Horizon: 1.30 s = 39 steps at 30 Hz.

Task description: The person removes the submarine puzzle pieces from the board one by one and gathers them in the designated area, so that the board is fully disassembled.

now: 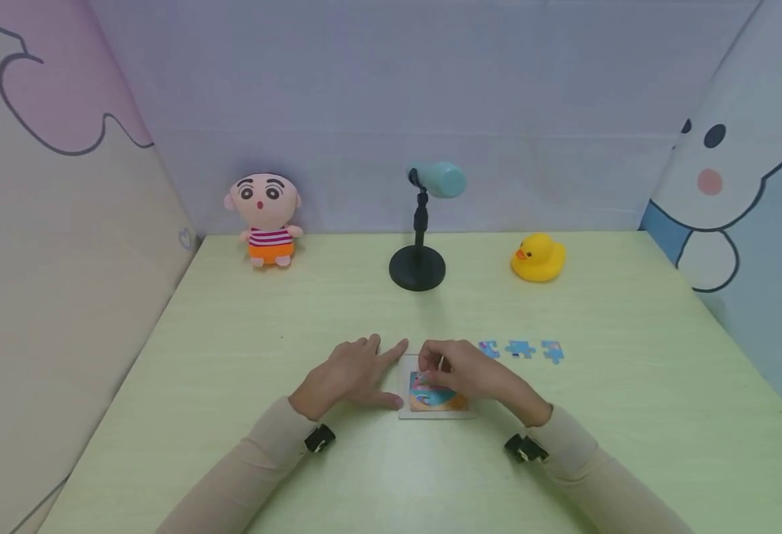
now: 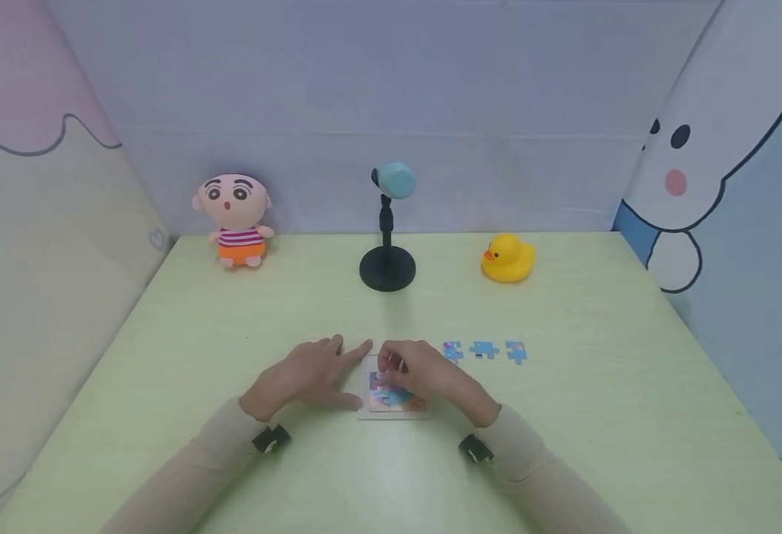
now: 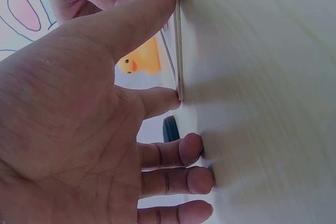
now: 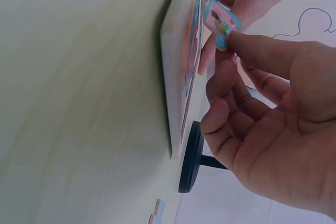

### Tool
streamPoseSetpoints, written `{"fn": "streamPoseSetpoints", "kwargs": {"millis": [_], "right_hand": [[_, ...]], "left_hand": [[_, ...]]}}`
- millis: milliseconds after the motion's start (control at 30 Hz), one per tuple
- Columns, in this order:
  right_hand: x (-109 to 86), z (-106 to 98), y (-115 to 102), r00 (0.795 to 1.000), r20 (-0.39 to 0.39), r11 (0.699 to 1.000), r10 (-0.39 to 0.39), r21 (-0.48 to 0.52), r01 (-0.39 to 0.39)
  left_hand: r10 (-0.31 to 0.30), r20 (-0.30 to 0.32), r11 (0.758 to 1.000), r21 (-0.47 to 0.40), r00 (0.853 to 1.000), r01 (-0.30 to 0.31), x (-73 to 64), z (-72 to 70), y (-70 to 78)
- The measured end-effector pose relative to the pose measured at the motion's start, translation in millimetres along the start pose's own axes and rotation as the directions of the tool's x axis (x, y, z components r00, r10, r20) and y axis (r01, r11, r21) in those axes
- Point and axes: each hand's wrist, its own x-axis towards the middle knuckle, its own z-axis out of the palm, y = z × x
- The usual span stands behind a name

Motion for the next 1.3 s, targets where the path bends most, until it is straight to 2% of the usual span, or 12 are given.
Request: {"fn": "streamPoseSetpoints", "kwargs": {"millis": [100,200,500,800,1033,1300], "right_hand": [[1.1,1,1,0.999,-0.015,1.000,-0.031,0.001,0.031],[3.1,3,1,0.999,-0.023,1.000,-0.026,-0.002,0.026],[7.0,7,-1,0.999,-0.035,1.000,-0.004,-0.017,0.004],[-6.6,-15,7,0.992,-0.116,0.999,-0.053,-0.005,0.053],[-32.3,-35,31,0.986,-0.151,0.997,0.075,-0.024,-0.079],[-54.8,-43,52,0.984,-0.139,0.993,0.107,-0.027,-0.112]], "left_hand": [[0.005,-0.003,1.000,-0.004,1.000,-0.005,-1.5,0.3,-1.4],[0.001,-0.007,1.000,-0.011,1.000,-0.001,-2.0,0.8,-0.2],[-0.075,-0.010,0.997,-0.004,0.997,0.075,-1.0,5.1,13.7],[-0.085,-0.050,0.995,0.043,0.995,0.087,-1.8,7.2,16.5],[-0.093,-0.043,0.996,0.013,0.995,0.093,-0.2,7.9,17.7],[-0.102,-0.030,0.995,-0.008,0.994,0.102,0.3,7.6,18.3]]}}
